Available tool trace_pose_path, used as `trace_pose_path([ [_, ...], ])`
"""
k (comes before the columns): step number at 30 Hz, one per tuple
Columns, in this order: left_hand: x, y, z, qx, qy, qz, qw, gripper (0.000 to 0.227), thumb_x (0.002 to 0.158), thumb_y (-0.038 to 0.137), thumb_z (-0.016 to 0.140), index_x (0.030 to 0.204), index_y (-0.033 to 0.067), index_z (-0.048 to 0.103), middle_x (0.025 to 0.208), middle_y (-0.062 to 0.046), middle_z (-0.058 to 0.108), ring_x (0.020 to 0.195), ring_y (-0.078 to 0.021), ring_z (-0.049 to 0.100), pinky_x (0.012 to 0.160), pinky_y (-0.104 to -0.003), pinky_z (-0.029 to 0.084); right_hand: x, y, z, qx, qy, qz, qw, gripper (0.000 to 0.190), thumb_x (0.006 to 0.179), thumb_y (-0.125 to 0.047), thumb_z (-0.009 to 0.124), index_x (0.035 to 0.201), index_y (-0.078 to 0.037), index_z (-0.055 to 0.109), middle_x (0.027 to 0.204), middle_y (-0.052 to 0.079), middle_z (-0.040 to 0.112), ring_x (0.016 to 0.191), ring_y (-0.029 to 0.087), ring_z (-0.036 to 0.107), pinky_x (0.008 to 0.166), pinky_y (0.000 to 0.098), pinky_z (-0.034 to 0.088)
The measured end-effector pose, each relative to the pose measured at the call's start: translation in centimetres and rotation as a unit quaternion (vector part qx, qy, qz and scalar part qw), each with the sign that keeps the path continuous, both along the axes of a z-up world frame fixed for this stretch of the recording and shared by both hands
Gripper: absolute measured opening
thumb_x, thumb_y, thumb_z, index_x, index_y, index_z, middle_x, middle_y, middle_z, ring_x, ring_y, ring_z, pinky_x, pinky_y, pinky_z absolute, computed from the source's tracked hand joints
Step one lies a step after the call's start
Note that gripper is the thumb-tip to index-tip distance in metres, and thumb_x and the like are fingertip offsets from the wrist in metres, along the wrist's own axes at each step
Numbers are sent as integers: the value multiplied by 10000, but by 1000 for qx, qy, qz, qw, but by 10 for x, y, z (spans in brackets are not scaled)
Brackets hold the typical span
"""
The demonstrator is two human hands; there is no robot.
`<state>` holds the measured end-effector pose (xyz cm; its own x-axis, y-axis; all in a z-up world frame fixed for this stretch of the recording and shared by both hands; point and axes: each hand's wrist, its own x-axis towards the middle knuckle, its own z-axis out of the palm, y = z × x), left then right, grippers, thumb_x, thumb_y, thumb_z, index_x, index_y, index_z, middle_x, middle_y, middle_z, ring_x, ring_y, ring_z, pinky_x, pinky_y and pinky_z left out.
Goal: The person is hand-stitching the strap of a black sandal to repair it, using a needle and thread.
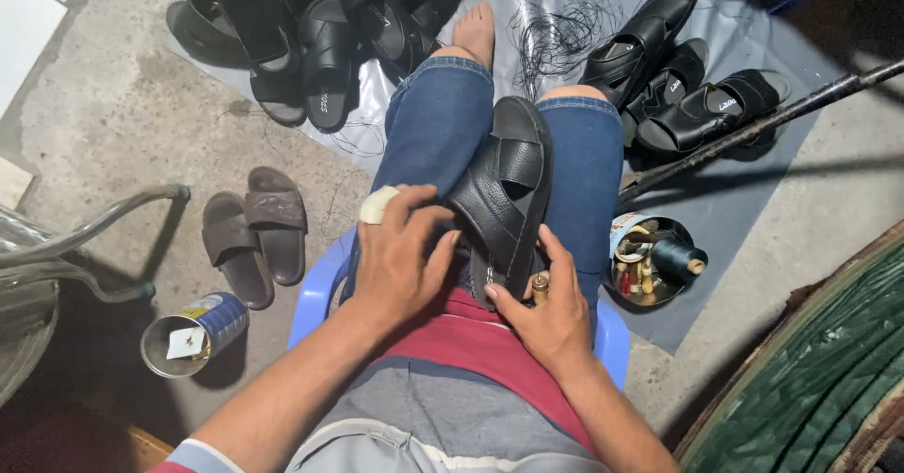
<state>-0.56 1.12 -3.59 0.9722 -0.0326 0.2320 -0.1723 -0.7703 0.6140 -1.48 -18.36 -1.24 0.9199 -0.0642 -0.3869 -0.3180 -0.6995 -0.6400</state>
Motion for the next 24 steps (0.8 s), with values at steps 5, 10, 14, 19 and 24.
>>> trace_pose_path([
  [5,-2,7,-7,63,11,30,997,415,813,325,631,1192,196,520,1166,-43,521,1089,-287,527,823,-412,390,-1,-7,-6,79,-66,29,994,760,631,-191,802,1298,-75,456,1141,140,550,602,184,612,594,323,507],
  [10,-1,29,-17,90,51,44,994,290,850,371,583,1126,281,577,813,-9,543,673,-286,620,566,-380,470,5,-18,-3,85,-106,57,989,462,742,-196,716,1175,-97,589,1010,85,657,753,204,648,689,325,500],
  [14,-6,46,12,107,173,30,979,176,889,398,497,943,272,607,719,-19,559,676,-269,632,560,-388,513,11,-26,0,68,-83,75,991,209,813,-210,642,1000,-130,690,881,65,708,804,273,671,745,370,500],
  [19,-16,64,34,128,247,-89,956,187,821,341,534,816,175,618,753,-76,584,720,-328,625,647,-439,492,22,-47,-3,43,-5,50,998,141,817,-243,637,937,-199,697,760,-6,719,605,168,665,635,309,504],
  [24,-21,75,65,223,425,-126,868,310,794,403,570,1022,201,632,1219,-40,478,1094,-288,484,942,-544,353,45,-78,17,-3,106,100,989,203,809,-257,589,941,-155,704,891,-63,718,684,53,631,670,183,464],
])
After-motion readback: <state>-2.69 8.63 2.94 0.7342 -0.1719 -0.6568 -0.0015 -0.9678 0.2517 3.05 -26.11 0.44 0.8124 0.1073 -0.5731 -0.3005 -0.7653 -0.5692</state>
